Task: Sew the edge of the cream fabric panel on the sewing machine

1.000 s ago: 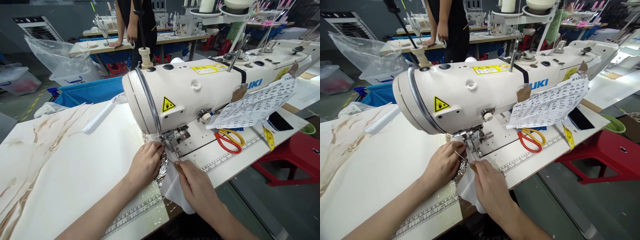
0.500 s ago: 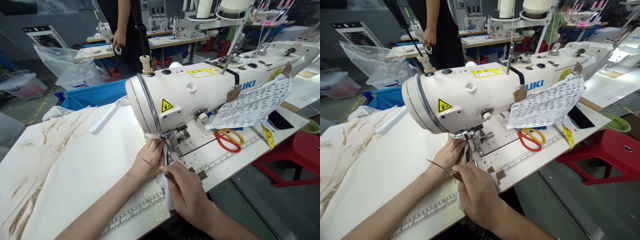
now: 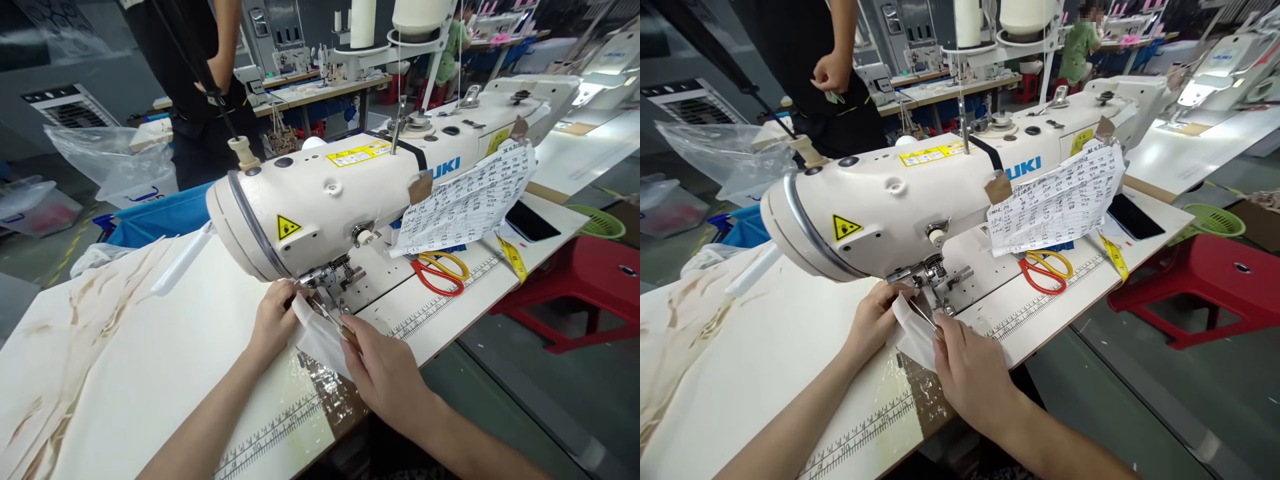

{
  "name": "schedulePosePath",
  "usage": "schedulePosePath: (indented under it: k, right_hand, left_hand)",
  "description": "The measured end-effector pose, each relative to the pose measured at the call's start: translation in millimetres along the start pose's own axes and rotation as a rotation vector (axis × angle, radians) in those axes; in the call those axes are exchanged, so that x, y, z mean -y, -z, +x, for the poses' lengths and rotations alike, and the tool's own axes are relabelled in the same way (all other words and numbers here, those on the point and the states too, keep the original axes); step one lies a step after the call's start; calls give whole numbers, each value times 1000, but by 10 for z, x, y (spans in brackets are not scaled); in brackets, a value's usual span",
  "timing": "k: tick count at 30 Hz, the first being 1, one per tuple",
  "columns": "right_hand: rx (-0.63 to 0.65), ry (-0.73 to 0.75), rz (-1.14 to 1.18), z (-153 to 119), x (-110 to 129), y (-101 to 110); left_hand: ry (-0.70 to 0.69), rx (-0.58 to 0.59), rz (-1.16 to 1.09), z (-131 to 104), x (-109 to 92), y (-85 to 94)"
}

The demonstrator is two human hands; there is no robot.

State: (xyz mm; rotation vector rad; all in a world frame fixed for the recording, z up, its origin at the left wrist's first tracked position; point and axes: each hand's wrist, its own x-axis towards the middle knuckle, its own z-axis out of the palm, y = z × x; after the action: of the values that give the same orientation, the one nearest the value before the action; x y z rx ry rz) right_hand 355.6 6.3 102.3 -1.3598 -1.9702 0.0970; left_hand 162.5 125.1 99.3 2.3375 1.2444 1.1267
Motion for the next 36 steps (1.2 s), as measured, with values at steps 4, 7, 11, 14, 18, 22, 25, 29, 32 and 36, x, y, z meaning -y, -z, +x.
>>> schedulePosePath:
  k: [4,7,11,14,18,22,25,29,32,36]
  right_hand:
    - [70,7,-139,138,-80,-50]
    - [112,-8,-164,193,-98,-97]
    - [90,-38,-156,209,-90,-126]
    - [90,-45,-150,218,-75,-128]
    - [98,-45,-127,232,-64,-139]
    - [75,-38,-124,233,-70,-170]
    - [75,-42,-127,231,-72,-188]
    - [93,-45,-119,235,-68,-191]
    - [96,-46,-122,241,-69,-187]
    - [99,-42,-143,251,-67,-185]
  left_hand:
    - [100,0,-90,10,10,-1]
    - [120,-7,-99,16,-2,3]
    - [153,3,-103,26,-11,13]
    - [168,5,-115,32,-24,17]
    - [182,1,-133,36,-48,16]
    - [169,-2,-129,38,-46,14]
    - [152,-5,-142,37,-24,8]
    - [155,-1,-148,31,1,1]
    - [158,6,-149,26,4,3]
    - [143,14,-134,24,4,7]
